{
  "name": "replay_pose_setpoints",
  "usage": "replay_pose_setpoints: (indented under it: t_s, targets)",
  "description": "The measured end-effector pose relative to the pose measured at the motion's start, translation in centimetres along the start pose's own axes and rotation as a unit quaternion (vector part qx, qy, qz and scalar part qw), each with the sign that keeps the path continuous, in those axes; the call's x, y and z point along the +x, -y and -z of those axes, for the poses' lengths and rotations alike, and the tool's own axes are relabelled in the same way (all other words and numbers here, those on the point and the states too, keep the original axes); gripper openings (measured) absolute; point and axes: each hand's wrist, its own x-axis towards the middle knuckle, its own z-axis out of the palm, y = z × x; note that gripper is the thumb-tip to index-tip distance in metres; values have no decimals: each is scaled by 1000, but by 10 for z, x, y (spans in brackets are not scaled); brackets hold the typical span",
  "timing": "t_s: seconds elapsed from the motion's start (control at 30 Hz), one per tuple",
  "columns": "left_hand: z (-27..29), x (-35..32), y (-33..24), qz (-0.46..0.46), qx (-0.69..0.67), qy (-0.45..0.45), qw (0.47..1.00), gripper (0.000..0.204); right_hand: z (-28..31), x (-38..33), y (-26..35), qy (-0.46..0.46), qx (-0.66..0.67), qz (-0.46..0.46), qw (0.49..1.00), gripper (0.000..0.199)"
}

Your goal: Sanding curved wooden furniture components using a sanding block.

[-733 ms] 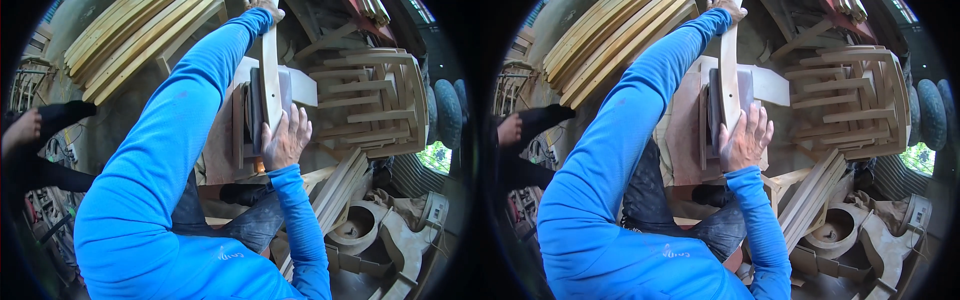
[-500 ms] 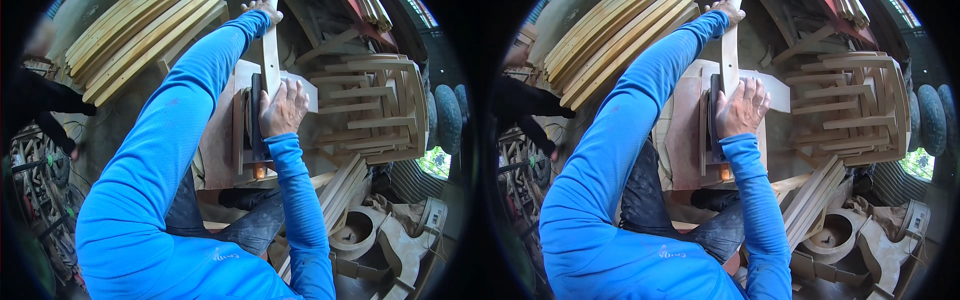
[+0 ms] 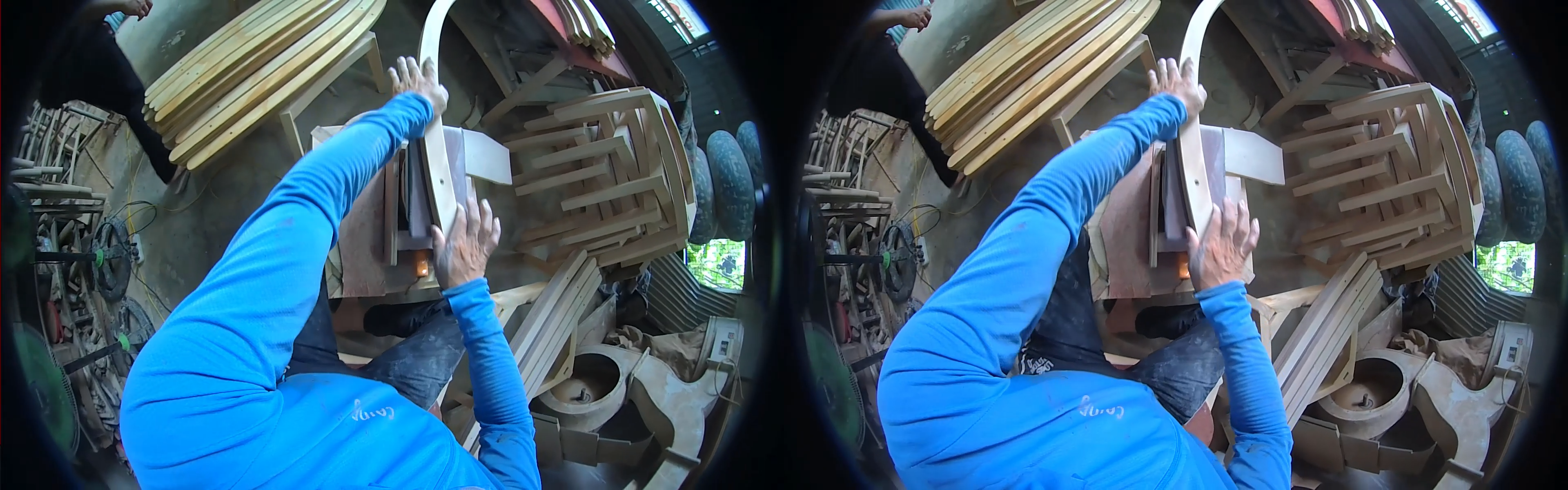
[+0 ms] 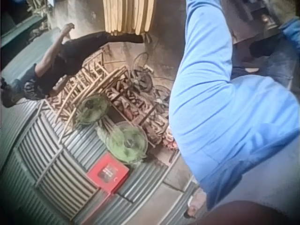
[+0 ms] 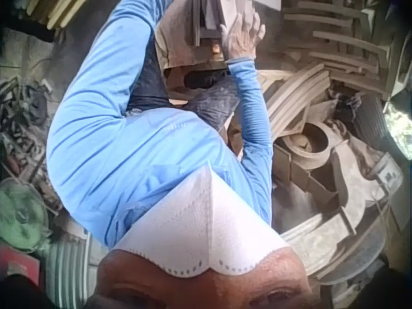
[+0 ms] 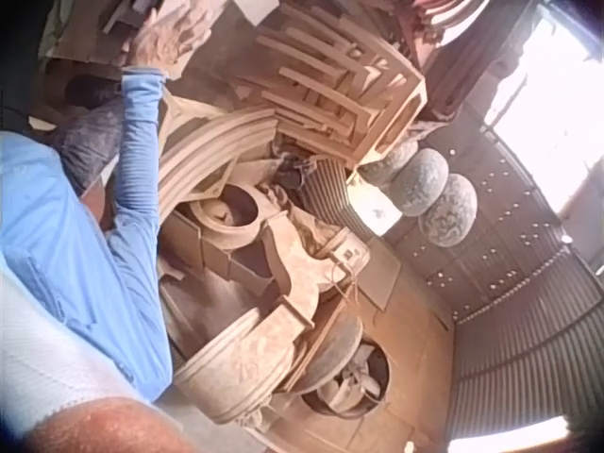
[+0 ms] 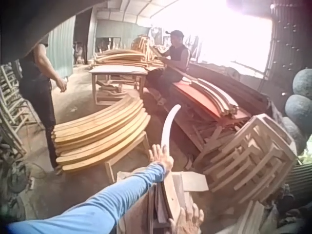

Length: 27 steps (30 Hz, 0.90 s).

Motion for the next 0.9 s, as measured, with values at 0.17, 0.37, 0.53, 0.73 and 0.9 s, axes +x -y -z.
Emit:
replay_pose_setpoints:
  t_s: [0.17,0.37,0.53,0.73,0.9]
  targets:
    - [1,-145,-10,-35,8,-21,999,82,54,-123,-17,61,71,6,996,76]
    - [7,-327,-28,-63,-26,55,996,90,115,-277,-38,200,163,-106,960,77]
    - [19,-436,-24,-104,-33,157,981,104,143,-389,-38,199,251,-186,929,73]
    - [11,-446,2,-6,-323,91,942,115,203,-457,-30,204,237,-210,926,70]
    - [2,-395,-19,186,-550,156,799,62,256,-462,-28,89,188,-219,953,68]
